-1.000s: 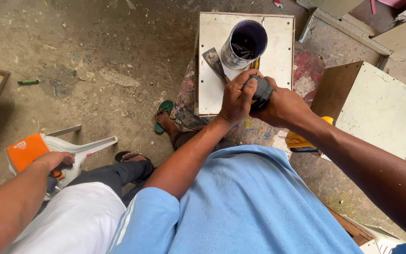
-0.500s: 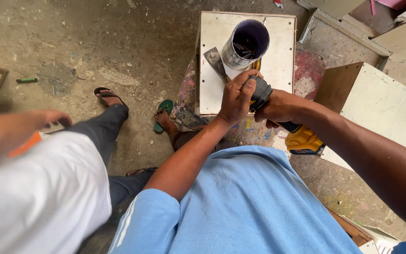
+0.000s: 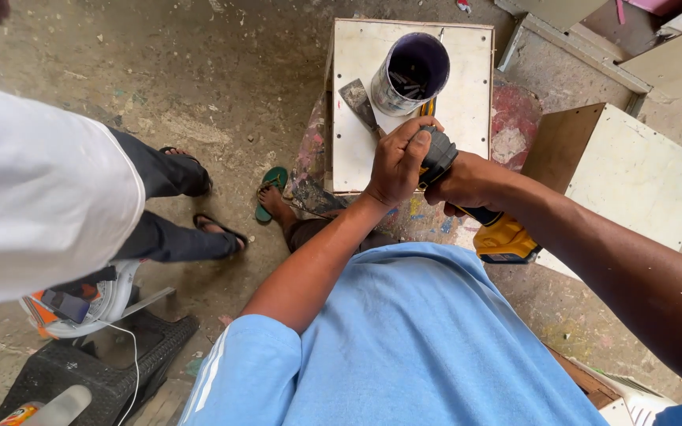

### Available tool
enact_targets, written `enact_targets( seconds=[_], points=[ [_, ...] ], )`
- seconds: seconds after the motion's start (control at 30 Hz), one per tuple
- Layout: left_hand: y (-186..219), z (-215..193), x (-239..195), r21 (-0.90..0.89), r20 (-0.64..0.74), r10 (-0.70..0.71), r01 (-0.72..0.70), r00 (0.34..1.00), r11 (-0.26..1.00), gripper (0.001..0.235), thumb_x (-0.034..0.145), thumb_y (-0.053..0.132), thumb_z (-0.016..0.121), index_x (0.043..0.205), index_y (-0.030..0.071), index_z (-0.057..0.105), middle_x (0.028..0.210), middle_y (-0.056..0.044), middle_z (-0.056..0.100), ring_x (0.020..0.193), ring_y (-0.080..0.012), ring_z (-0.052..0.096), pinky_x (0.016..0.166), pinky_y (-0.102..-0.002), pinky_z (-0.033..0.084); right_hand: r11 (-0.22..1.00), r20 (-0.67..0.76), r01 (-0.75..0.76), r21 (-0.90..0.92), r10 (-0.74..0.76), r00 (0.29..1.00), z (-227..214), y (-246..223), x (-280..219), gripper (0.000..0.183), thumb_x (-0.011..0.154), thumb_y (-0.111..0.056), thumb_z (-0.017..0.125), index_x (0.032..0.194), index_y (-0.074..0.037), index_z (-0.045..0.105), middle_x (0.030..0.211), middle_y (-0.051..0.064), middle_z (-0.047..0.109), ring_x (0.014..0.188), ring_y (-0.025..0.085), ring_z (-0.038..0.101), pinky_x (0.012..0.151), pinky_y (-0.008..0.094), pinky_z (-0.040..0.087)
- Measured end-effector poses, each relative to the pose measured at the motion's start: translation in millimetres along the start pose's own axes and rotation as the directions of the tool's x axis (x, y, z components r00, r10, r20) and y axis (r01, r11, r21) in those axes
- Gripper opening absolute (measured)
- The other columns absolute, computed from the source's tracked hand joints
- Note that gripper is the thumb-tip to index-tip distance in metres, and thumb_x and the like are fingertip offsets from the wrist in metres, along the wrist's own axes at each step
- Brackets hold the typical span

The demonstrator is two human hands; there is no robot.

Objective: Assembling a wooden box using a power drill, screws, and a scraper.

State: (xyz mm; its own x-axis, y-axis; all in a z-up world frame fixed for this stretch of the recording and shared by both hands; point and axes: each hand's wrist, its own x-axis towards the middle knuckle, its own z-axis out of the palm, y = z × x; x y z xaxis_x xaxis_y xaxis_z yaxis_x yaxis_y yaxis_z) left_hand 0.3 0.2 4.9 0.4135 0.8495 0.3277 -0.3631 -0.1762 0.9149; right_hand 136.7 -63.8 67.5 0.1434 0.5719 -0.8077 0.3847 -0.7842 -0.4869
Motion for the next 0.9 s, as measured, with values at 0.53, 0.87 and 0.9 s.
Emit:
enact_targets(
  seconds=[0.53,0.87,0.9],
  points=[
    [1.3,-2.8,0.2,-0.044,0.025,-0.016,0.017,1.0,0.999,0.035,0.108,0.029,0.042,0.11,0.011,0.072,0.094,-0.01,0.071,0.083,-0.0152,0.062,0.079,-0.033,0.054,0.999,-0.043,0.01,0.043,-0.008,0.999,8.2,13.3,6.9,0.035,0.075,0.0,0.077,0.105,0.015,0.068,0.08,0.034,0.066,0.056,0.04,0.07,0.048,0.048,0.06],
    [0.2,-2.9,0.6,-0.042,0.014,-0.007,0.008,1.0,0.999,0.034,0.108,0.03,0.045,0.109,0.013,0.074,0.095,-0.011,0.073,0.08,-0.0186,0.066,0.078,-0.035,0.056,1.0,-0.025,-0.013,-0.008,0.013,1.0,3.8,1.7,1.2,0.033,0.073,0.0,0.078,0.103,0.012,0.069,0.078,0.031,0.067,0.056,0.038,0.07,0.049,0.048,0.061],
    [0.3,-3.1,0.8,-0.04,0.014,-0.006,0.006,1.0,0.999,0.034,0.108,0.03,0.045,0.109,0.013,0.074,0.095,-0.011,0.073,0.08,-0.0186,0.066,0.078,-0.035,0.056,1.0,-0.025,-0.011,-0.008,0.011,1.0,3.7,1.4,2.0,0.033,0.073,0.0,0.078,0.103,0.012,0.069,0.078,0.031,0.067,0.056,0.038,0.07,0.049,0.048,0.061]
  ],
)
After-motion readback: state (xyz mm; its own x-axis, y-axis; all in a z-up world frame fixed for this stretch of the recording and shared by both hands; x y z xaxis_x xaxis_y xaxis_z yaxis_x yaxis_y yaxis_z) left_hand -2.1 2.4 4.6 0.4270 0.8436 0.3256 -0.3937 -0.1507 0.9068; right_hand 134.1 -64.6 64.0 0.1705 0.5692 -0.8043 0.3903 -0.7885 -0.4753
